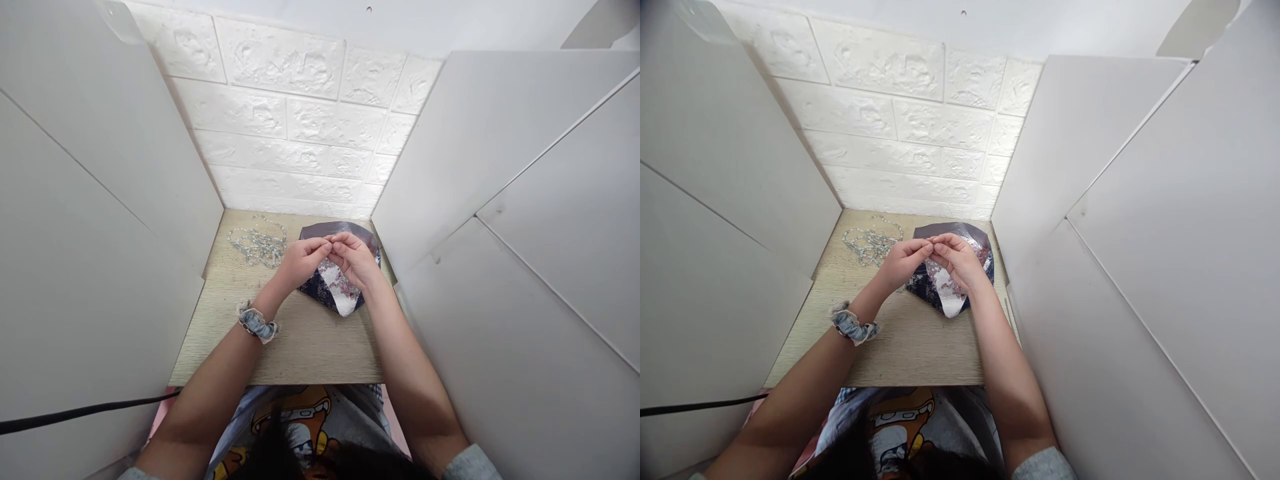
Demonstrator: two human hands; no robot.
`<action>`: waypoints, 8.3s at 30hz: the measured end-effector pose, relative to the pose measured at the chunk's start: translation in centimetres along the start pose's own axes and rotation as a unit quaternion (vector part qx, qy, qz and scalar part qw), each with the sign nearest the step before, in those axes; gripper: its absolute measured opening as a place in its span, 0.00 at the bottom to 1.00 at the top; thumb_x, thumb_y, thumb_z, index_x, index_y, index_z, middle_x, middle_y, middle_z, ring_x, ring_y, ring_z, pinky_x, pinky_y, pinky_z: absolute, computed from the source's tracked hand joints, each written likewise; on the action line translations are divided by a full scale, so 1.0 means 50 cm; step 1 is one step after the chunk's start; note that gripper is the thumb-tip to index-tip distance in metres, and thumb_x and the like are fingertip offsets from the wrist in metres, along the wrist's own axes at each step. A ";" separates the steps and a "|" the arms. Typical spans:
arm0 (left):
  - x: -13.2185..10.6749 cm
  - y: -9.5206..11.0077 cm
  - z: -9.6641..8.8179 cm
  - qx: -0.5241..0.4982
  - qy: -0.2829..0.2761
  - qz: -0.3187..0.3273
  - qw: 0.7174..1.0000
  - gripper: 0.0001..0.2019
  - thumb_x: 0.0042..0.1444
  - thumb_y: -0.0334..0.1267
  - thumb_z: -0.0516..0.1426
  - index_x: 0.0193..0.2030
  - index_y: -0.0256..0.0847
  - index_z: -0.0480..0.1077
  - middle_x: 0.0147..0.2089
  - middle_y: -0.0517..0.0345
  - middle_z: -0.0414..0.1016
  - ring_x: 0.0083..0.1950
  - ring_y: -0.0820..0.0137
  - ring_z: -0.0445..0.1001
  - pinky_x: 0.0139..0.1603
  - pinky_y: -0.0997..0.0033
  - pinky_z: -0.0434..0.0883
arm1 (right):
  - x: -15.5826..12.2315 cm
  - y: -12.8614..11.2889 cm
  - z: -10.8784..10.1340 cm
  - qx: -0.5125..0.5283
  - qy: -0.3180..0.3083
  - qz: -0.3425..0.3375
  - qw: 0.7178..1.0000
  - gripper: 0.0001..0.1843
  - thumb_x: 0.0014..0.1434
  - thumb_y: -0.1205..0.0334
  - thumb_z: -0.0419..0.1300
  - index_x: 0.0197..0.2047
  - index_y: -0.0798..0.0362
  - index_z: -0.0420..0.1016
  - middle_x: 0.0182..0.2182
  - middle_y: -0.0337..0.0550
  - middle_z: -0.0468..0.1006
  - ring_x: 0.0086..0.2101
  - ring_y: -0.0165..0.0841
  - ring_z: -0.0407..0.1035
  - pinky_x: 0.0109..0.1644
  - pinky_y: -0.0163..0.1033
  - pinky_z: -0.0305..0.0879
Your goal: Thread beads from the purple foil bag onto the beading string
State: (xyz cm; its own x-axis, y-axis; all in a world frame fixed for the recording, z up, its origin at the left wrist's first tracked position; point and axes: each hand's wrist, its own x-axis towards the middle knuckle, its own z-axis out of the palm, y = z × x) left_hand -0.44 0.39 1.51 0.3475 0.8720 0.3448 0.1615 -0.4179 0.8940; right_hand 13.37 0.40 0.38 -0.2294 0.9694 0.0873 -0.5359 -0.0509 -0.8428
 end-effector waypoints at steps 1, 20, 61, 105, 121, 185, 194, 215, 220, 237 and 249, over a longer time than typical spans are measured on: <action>0.000 0.000 0.000 -0.002 -0.001 -0.001 1.000 0.16 0.53 0.45 0.51 0.37 0.37 0.73 0.41 0.54 0.75 0.42 0.69 0.71 0.43 0.72 0.66 | 0.000 0.000 0.000 0.000 -0.001 0.000 1.000 0.08 0.41 0.64 0.66 0.27 0.51 0.72 0.32 0.33 0.75 0.34 0.24 0.69 0.40 0.30 0.69; 0.000 -0.001 -0.001 0.010 -0.006 0.002 1.000 0.16 0.53 0.45 0.50 0.35 0.36 0.73 0.37 0.56 0.75 0.39 0.70 0.71 0.40 0.73 0.66 | -0.002 -0.004 0.003 -0.009 0.007 0.001 1.000 0.09 0.40 0.64 0.67 0.26 0.51 0.72 0.31 0.33 0.75 0.33 0.23 0.69 0.40 0.30 0.69; 0.004 -0.012 -0.001 -0.051 0.025 -0.157 0.986 0.15 0.48 0.45 0.51 0.28 0.34 0.70 0.14 0.67 0.49 0.15 0.80 0.49 0.17 0.76 0.46 | -0.009 -0.011 -0.009 -0.508 0.066 -0.180 0.840 0.07 0.50 0.63 0.54 0.31 0.51 0.73 0.30 0.40 0.74 0.28 0.29 0.66 0.33 0.35 0.62; -0.032 0.054 0.006 0.090 0.121 0.202 0.968 0.10 0.52 0.34 0.51 0.23 0.35 0.68 0.16 0.64 0.61 0.18 0.80 0.57 0.19 0.81 0.56 | -0.039 -0.012 0.046 -0.018 -0.020 -0.104 0.994 0.03 0.42 0.62 0.65 0.25 0.49 0.76 0.30 0.36 0.71 0.32 0.24 0.66 0.36 0.30 0.66; -0.034 0.053 0.008 0.109 0.138 0.228 0.958 0.10 0.51 0.31 0.51 0.22 0.34 0.67 0.17 0.61 0.66 0.19 0.80 0.62 0.21 0.80 0.60 | -0.042 -0.013 0.046 0.015 -0.037 -0.076 0.996 0.05 0.40 0.62 0.66 0.24 0.48 0.75 0.31 0.35 0.71 0.32 0.23 0.67 0.37 0.29 0.67; -0.039 0.058 0.008 0.147 0.115 0.255 0.949 0.09 0.54 0.32 0.50 0.27 0.35 0.70 0.23 0.56 0.72 0.23 0.79 0.66 0.23 0.79 0.62 | -0.043 -0.012 0.048 -0.003 -0.008 -0.082 0.997 0.07 0.37 0.60 0.68 0.23 0.47 0.73 0.30 0.34 0.70 0.30 0.24 0.65 0.34 0.30 0.66; -0.040 0.056 0.008 0.157 0.116 0.254 0.947 0.10 0.54 0.33 0.50 0.27 0.35 0.70 0.24 0.56 0.73 0.23 0.78 0.66 0.23 0.79 0.62 | -0.044 -0.011 0.051 -0.018 0.013 -0.087 0.996 0.09 0.36 0.58 0.68 0.23 0.47 0.73 0.30 0.35 0.70 0.31 0.25 0.65 0.34 0.32 0.66; -0.038 0.054 0.008 0.137 0.111 0.252 0.952 0.11 0.54 0.32 0.50 0.23 0.34 0.68 0.21 0.58 0.69 0.22 0.79 0.64 0.23 0.80 0.60 | -0.042 -0.009 0.043 -0.012 -0.026 -0.095 0.995 0.05 0.40 0.63 0.66 0.24 0.46 0.74 0.30 0.34 0.71 0.31 0.24 0.66 0.34 0.30 0.66; -0.037 0.053 0.008 0.124 0.109 0.245 0.955 0.12 0.54 0.33 0.50 0.23 0.34 0.68 0.19 0.59 0.67 0.21 0.80 0.62 0.22 0.80 0.59 | -0.040 -0.010 0.042 -0.016 -0.028 -0.093 0.995 0.05 0.40 0.63 0.67 0.24 0.46 0.75 0.30 0.34 0.71 0.31 0.23 0.66 0.34 0.28 0.65; -0.037 0.055 0.008 0.123 0.104 0.226 0.961 0.12 0.54 0.33 0.49 0.22 0.34 0.67 0.18 0.60 0.65 0.20 0.80 0.59 0.21 0.80 0.57 | -0.042 -0.010 0.042 -0.020 -0.030 -0.099 0.994 0.05 0.40 0.62 0.67 0.24 0.46 0.74 0.30 0.34 0.70 0.31 0.23 0.66 0.34 0.29 0.65; -0.037 0.056 0.007 0.132 0.097 0.231 0.959 0.13 0.54 0.33 0.49 0.21 0.34 0.66 0.18 0.61 0.64 0.20 0.81 0.59 0.21 0.80 0.58 | -0.044 -0.013 0.043 -0.018 -0.030 -0.097 0.995 0.05 0.40 0.63 0.66 0.25 0.46 0.75 0.30 0.35 0.71 0.31 0.23 0.66 0.34 0.29 0.66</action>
State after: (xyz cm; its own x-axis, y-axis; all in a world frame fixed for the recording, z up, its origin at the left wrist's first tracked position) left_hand -0.32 -2.49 3.28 0.2631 0.5992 0.7561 0.2691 -0.7982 0.5389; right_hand 12.46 -2.24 1.87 -0.1720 0.9442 0.2808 -0.5461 0.1458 -0.8249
